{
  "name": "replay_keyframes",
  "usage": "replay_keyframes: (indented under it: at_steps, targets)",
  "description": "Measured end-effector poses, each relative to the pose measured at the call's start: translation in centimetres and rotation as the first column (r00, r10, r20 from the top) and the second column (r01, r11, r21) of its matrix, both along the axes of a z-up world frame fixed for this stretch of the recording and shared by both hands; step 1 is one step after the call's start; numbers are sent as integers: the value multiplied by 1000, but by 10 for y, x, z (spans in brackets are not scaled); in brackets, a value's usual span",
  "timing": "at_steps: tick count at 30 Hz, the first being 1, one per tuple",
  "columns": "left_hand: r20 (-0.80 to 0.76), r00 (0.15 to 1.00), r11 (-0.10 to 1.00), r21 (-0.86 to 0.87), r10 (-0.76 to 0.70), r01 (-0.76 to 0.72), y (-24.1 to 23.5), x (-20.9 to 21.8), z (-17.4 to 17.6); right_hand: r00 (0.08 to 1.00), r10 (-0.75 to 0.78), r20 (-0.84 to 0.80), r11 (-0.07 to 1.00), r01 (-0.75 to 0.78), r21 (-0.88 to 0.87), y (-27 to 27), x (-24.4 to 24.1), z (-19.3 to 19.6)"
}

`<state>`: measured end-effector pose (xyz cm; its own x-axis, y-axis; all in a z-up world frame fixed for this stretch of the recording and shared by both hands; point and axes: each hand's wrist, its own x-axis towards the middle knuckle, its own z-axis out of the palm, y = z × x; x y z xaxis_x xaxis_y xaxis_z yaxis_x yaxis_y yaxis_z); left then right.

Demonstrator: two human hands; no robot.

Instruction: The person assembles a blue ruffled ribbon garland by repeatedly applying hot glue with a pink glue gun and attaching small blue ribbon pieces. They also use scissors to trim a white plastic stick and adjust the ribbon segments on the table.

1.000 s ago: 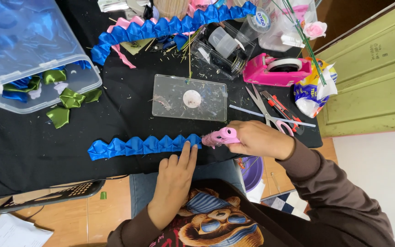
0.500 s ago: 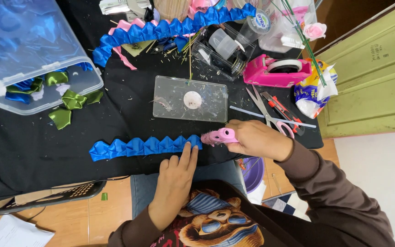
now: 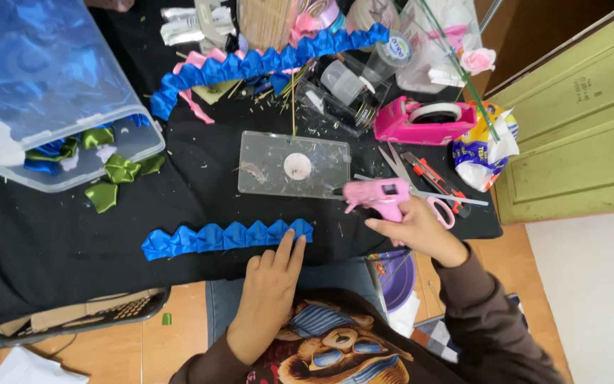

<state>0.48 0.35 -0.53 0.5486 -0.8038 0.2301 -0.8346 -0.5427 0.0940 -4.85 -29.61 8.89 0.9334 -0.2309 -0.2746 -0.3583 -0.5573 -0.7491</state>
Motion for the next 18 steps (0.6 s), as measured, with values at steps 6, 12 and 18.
replay_keyframes:
  at_steps: [6, 12, 18]
  targets:
    - [-288, 955, 978, -208, -73, 12, 10, 7, 9, 988, -67, 141, 874, -10, 485, 3, -24, -19]
    - [-679, 729, 978, -198, -88, -67, 17, 10, 43, 951, -272, 146, 804, 141, 578, -9, -36, -46]
    - [-771, 589, 871, -439, -241, -219, 17, 5, 52, 863, -464, 199, 697, 217, 683, -11, -29, -78]
